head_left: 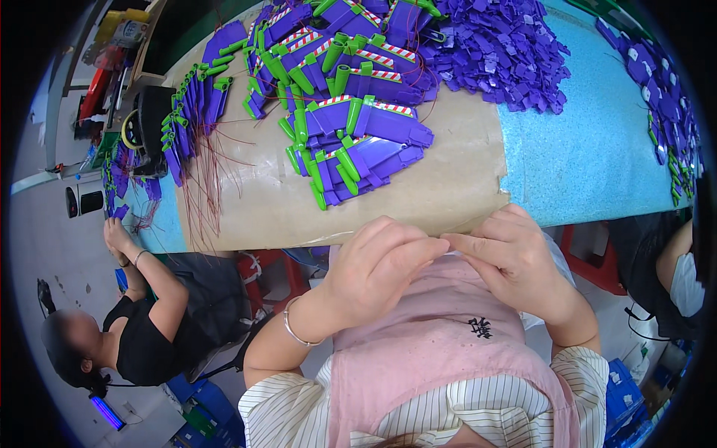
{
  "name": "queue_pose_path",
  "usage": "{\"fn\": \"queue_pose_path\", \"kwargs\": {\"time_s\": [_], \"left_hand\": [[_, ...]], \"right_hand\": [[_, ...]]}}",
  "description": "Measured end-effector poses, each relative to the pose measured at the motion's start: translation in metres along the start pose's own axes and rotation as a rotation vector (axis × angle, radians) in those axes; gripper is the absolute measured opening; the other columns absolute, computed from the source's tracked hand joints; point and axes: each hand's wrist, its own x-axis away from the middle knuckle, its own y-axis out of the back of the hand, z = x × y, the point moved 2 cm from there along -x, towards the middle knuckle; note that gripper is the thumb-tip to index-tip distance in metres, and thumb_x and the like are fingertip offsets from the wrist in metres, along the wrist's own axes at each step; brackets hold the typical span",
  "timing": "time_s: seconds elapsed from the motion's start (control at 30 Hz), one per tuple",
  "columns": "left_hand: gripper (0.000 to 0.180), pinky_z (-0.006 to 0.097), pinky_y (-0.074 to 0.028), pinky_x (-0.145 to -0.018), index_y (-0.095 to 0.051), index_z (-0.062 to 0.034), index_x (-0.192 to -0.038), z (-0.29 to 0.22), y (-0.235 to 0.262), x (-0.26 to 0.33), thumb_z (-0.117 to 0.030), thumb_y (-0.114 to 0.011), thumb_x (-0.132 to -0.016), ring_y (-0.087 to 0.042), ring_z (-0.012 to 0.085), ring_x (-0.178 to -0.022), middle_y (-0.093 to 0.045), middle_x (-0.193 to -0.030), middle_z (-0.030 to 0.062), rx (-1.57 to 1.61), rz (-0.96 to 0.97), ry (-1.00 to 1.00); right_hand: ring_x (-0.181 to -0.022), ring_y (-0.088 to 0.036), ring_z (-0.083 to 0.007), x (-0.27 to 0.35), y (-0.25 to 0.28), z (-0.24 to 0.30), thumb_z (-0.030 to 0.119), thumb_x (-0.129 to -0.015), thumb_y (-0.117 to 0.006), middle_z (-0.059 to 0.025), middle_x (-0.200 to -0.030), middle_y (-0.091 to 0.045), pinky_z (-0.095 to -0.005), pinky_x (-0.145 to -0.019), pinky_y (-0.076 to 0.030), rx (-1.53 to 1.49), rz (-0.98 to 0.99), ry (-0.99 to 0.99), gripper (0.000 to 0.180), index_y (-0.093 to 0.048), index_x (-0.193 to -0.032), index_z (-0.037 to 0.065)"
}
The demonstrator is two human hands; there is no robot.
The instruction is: The person organizes plastic toy parts on the table, applies glue from a bottle to assemble the pieces by hand, and wipes them with a cloth.
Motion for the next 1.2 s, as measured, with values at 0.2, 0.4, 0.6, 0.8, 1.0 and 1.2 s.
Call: {"fn": "queue_pose_path", "kwargs": {"time_s": [0.2, 0.4, 0.6, 0.8, 1.0, 1.2], "left_hand": [[0.04, 0.041, -0.047, -0.068, -0.06, -0.0032, -0.109, 0.013, 0.013, -0.008, 0.008, -0.067, -0.071, -0.057, 0.0303, -0.078, -0.059, -0.092, 0.0117, -0.052, -0.069, 0.009], [0.037, 0.044, -0.044, -0.085, -0.06, -0.0041, -0.111, 0.04, 0.033, -0.054, -0.006, -0.07, -0.075, -0.054, 0.0335, -0.1, -0.057, -0.108, 0.0133, -0.604, -0.038, 0.031], [0.038, 0.04, -0.045, -0.084, -0.062, -0.0074, -0.111, 0.054, 0.033, -0.074, -0.012, -0.072, -0.075, -0.055, 0.0279, -0.102, -0.057, -0.114, 0.0099, -0.741, 0.145, 0.007], [0.036, 0.038, -0.047, -0.082, -0.063, -0.0061, -0.112, 0.052, 0.035, -0.08, -0.01, -0.069, -0.076, -0.057, 0.0254, -0.097, -0.061, -0.108, 0.0079, -0.822, 0.259, -0.036], [0.038, 0.039, -0.048, -0.082, -0.061, -0.0028, -0.113, 0.05, 0.032, -0.083, -0.007, -0.067, -0.075, -0.057, 0.028, -0.094, -0.061, -0.106, 0.0105, -0.763, 0.229, -0.025], [0.042, 0.04, -0.047, -0.077, -0.06, -0.002, -0.112, 0.019, -0.002, -0.064, -0.009, -0.071, -0.072, -0.057, 0.0295, -0.09, -0.058, -0.102, 0.012, -0.658, 0.034, -0.021]], "right_hand": [[-0.068, -0.058, -0.0245, 0.002, 0.02, -0.02, 0.005, -0.075, -0.07, -0.0064, -0.073, -0.062, -0.0362, -0.066, -0.041, 0.119, -0.131, -0.108, 0.023, -0.074, -0.097, 0.008], [-0.077, -0.059, -0.0159, 0.013, 0.049, -0.055, -0.003, -0.08, -0.068, -0.0082, -0.085, -0.067, -0.0285, -0.07, -0.045, 0.01, -0.543, -0.291, 0.02, -0.072, -0.1, 0.002], [-0.099, -0.059, -0.0148, 0.029, 0.045, -0.091, 0.001, -0.09, -0.062, -0.0098, -0.108, -0.067, -0.0271, -0.089, -0.044, -0.27, -0.745, -0.388, 0.021, -0.064, -0.111, -0.004], [-0.113, -0.055, -0.0209, 0.042, 0.035, -0.107, -0.002, -0.09, -0.059, -0.0145, -0.116, -0.063, -0.032, -0.099, -0.039, -0.18, -0.654, -0.395, 0.041, -0.044, -0.127, -0.001], [-0.104, -0.06, -0.0198, 0.054, 0.043, -0.099, 0.0, -0.09, -0.062, -0.0153, -0.109, -0.064, -0.0311, -0.095, -0.043, -0.353, -0.681, -0.385, 0.033, -0.048, -0.12, -0.002], [-0.092, -0.062, -0.0152, 0.064, 0.049, -0.069, 0.004, -0.085, -0.067, -0.0098, -0.1, -0.067, -0.0268, -0.081, -0.048, -0.383, -0.597, -0.457, 0.03, -0.06, -0.113, -0.005]]}}
